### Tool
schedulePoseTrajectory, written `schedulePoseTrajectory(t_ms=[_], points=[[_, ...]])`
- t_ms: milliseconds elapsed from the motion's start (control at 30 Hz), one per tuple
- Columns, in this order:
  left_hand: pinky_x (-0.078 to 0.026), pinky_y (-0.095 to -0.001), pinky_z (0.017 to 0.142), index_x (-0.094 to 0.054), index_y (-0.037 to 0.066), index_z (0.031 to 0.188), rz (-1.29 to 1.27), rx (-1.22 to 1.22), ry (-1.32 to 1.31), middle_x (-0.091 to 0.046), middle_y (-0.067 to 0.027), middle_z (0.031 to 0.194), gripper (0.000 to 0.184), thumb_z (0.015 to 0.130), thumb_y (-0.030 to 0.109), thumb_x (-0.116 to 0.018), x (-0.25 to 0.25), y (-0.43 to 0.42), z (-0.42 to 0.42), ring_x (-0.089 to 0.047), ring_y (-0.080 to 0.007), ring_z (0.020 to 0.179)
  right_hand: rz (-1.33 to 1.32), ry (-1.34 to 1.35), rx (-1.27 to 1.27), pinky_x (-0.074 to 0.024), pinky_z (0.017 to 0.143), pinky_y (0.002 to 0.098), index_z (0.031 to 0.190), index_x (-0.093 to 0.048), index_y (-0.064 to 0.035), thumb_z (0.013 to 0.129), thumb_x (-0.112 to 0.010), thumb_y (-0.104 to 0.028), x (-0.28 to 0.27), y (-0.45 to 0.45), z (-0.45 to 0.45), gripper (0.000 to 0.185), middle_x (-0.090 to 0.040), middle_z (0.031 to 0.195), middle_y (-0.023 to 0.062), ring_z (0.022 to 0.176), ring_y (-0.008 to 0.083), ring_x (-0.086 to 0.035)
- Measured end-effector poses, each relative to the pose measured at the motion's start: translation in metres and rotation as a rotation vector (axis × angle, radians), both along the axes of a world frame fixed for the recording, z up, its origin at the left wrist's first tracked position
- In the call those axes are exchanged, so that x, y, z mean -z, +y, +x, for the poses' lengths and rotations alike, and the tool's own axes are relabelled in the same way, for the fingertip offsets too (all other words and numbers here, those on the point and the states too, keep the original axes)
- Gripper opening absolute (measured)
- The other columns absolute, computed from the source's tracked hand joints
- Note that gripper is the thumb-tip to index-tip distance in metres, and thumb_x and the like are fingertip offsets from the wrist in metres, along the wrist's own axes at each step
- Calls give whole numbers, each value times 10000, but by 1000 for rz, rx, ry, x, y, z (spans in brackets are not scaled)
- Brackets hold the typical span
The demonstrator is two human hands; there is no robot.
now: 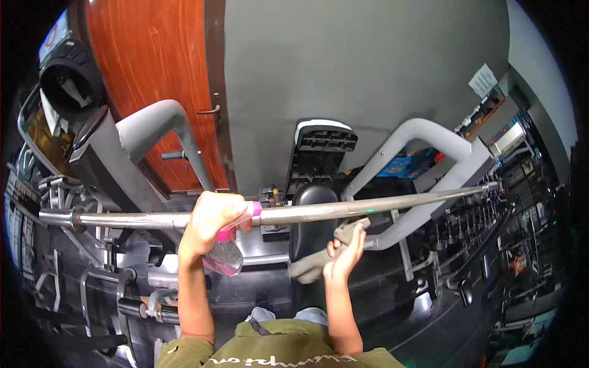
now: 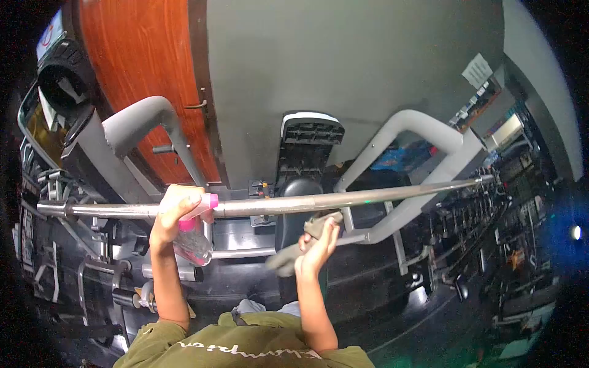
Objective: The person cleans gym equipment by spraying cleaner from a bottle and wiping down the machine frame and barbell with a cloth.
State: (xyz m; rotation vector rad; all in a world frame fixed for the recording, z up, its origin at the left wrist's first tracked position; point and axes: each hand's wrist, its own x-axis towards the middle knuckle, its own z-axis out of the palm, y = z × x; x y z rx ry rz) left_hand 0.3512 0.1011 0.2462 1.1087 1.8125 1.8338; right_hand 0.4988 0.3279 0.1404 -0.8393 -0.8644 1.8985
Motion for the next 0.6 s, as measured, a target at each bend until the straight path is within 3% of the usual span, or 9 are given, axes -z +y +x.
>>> schedulePoseTrajectory(t_ms=[167,300,400,500,600], points=[[-467,-284,499,-678,-9,724,-40,47,18,-656,-89,656,502,965,403,-524,-4,-2,-1,-595,-153,497,-321,285,-215,-345,442,229,1100,-551,-155,1067,-440,-428,-16,-33,-24,296,-525,891,-19,639,90,-433],[-469,-283,483,-677,-16,719,5,37,77,-661,-91,655,475,954,372,-537,-3,-2,-6,-600,-151,502,-359,261,-259,-339,438,238,1096,-522,-167,1080,-350,-469,-24,-66,-39,348,-469,880,-33,614,91,-412],[-473,-271,491,-677,-26,725,113,-75,6,-653,-92,642,481,948,380,-546,5,-1,-10,-607,-150,501,-410,259,-509,-341,433,247,1106,-531,-135,1063,-406,-412,-2,-73,-36,308,-523,911,-16,602,104,-429],[-475,-273,496,-679,-27,736,-5,-50,-82,-651,-93,640,481,947,385,-548,-2,-4,-6,-605,-151,492,-396,162,-485,-327,418,247,1085,-559,-115,1045,-449,-387,-7,-49,-24,296,-569,895,4,582,107,-426],[-474,-281,498,-680,-15,739,-38,-61,-56,-653,-88,642,477,944,396,-551,-4,-2,-3,-599,-150,485,-379,176,-363,-305,397,236,1023,-597,-135,997,-582,-355,-24,-16,-10,222,-572,813,-17,572,82,-430]])
